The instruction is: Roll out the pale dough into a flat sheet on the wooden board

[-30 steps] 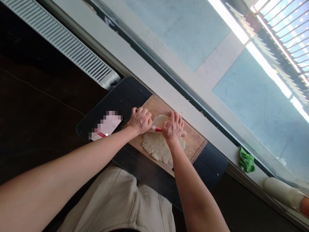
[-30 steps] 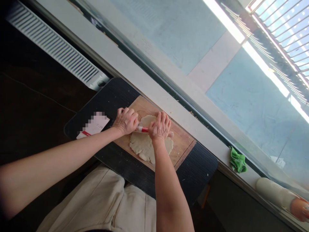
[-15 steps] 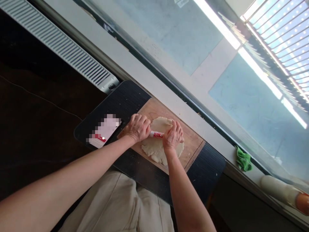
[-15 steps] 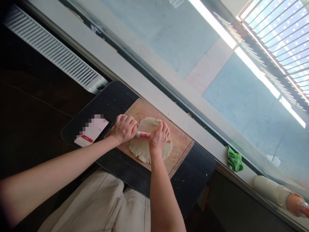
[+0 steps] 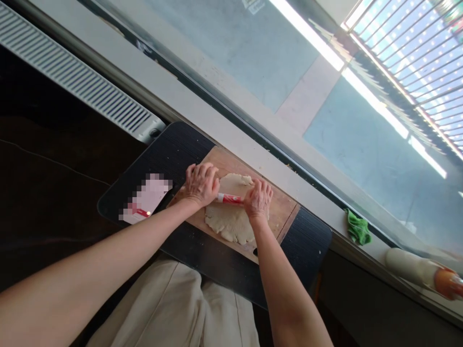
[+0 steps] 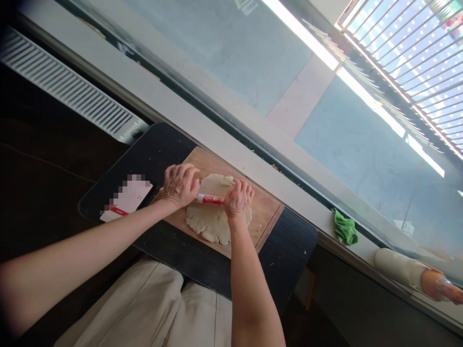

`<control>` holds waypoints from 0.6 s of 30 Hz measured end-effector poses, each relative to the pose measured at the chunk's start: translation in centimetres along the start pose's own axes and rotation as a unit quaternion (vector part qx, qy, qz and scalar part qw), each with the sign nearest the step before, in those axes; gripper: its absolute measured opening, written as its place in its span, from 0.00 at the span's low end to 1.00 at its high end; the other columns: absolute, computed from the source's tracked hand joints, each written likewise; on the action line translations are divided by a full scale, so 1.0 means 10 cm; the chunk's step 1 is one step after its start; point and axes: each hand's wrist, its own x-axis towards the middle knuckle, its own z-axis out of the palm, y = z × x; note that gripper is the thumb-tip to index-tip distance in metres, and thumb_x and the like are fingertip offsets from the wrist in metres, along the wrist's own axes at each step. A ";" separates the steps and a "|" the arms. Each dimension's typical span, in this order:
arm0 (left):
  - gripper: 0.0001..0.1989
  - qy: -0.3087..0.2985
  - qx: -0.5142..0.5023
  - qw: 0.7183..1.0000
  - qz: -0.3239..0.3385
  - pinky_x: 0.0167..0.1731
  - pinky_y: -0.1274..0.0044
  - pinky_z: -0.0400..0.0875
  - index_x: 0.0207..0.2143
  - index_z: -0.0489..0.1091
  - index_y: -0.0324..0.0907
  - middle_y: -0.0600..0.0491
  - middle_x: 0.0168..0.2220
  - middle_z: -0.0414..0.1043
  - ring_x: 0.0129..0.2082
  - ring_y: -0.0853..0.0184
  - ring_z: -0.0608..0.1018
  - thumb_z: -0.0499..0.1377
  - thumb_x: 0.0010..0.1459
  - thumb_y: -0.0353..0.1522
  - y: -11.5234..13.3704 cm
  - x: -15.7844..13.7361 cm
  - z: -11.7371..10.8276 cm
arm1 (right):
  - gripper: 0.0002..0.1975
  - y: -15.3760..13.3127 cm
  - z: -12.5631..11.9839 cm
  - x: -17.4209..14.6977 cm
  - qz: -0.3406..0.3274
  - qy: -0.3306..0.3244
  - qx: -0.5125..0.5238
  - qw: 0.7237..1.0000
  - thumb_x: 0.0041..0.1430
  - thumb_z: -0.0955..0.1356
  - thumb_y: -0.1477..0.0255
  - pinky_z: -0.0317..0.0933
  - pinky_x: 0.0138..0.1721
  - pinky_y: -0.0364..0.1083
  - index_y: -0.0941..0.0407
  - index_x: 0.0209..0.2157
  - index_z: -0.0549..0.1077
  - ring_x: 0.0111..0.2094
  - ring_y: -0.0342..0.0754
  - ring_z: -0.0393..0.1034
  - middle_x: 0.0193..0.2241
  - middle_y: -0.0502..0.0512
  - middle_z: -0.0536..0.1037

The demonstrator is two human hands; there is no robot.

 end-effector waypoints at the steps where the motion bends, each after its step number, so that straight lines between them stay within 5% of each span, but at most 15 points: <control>1: 0.16 0.005 0.002 1.000 0.002 0.56 0.58 0.52 0.48 0.65 0.40 0.43 0.50 0.67 0.51 0.54 0.67 0.51 0.57 0.34 -0.01 0.14 0.02 | 0.16 -0.01 0.02 0.13 0.006 0.007 0.000 1.000 0.58 0.60 0.77 0.53 0.47 0.50 0.55 0.47 0.68 0.46 0.52 0.61 0.44 0.57 0.71; 5: 0.14 0.017 -0.001 1.000 0.016 0.56 0.58 0.51 0.45 0.67 0.40 0.44 0.47 0.68 0.50 0.55 0.67 0.49 0.59 0.33 -0.05 0.40 0.03 | 0.17 -0.06 0.06 0.42 0.007 0.019 0.010 1.000 0.58 0.60 0.76 0.51 0.50 0.51 0.56 0.49 0.67 0.48 0.52 0.60 0.47 0.58 0.70; 13: 0.16 -0.065 -0.017 0.976 0.205 0.62 0.56 0.47 0.46 0.69 0.45 0.46 0.54 0.66 0.57 0.57 0.65 0.50 0.60 0.39 -0.04 -0.22 -0.05 | 0.15 -0.03 0.06 0.33 0.030 0.012 0.000 0.999 0.58 0.60 0.76 0.52 0.49 0.52 0.55 0.46 0.68 0.46 0.53 0.61 0.44 0.57 0.71; 18: 0.21 -0.069 -0.002 0.988 0.141 0.62 0.54 0.44 0.55 0.64 0.45 0.44 0.60 0.60 0.61 0.55 0.60 0.50 0.61 0.39 0.04 -0.13 0.01 | 0.15 0.00 0.05 0.30 0.012 0.028 0.041 0.999 0.61 0.58 0.76 0.52 0.51 0.50 0.55 0.48 0.67 0.48 0.51 0.61 0.46 0.58 0.71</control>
